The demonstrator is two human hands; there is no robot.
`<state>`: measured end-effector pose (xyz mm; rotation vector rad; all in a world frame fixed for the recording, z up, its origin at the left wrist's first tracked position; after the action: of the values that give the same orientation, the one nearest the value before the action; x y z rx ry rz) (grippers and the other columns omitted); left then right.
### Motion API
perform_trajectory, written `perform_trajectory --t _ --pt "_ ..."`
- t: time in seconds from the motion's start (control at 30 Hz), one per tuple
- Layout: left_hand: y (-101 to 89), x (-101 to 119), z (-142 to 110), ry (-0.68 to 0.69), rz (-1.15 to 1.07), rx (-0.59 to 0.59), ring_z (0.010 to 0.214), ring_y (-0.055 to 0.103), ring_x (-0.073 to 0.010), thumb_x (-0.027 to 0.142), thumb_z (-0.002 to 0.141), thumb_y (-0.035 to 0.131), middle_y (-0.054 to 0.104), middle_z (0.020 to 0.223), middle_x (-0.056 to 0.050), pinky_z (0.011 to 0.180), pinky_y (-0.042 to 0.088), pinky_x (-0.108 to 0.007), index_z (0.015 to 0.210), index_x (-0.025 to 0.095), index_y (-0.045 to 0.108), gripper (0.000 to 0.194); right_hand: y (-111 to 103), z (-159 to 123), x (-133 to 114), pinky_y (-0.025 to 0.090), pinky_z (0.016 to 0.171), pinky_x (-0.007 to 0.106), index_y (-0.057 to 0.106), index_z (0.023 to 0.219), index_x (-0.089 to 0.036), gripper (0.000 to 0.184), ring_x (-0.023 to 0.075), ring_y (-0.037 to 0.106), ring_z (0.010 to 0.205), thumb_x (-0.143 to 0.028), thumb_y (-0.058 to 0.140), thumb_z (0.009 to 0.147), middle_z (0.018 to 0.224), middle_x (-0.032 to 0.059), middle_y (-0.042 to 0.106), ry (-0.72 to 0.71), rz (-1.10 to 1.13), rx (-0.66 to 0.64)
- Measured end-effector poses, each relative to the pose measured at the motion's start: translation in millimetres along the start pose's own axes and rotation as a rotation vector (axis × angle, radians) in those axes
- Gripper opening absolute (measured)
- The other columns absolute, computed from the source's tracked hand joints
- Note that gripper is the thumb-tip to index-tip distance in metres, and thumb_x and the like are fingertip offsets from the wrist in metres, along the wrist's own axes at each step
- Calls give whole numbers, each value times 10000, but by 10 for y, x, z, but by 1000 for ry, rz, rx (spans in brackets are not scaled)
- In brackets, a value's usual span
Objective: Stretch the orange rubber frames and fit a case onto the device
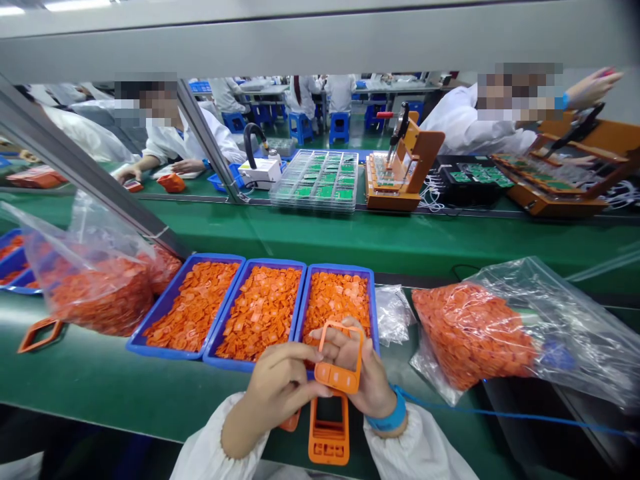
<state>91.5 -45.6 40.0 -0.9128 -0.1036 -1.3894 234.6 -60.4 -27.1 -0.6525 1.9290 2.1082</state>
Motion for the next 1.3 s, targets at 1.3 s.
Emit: perform_trajectory --t 1.3 --pt "-301 -483 -1425 -536 -134 -557 584 690 -117 287 955 730 832 948 -40 536 489 -183 856 209 721 126 -231 41 25 497 1072 487 720 1270 -255 466 314 743 1211 -616 577 1013 1241 113 833 -40 -425 103"
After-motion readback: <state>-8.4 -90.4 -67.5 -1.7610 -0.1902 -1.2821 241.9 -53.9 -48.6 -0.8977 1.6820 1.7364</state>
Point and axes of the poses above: each hand's wrist, its own z-axis towards the middle knuckle, its own y-axis out of the palm, x = y × z, the point moved 5 cm from there along z, towards the middle knuckle
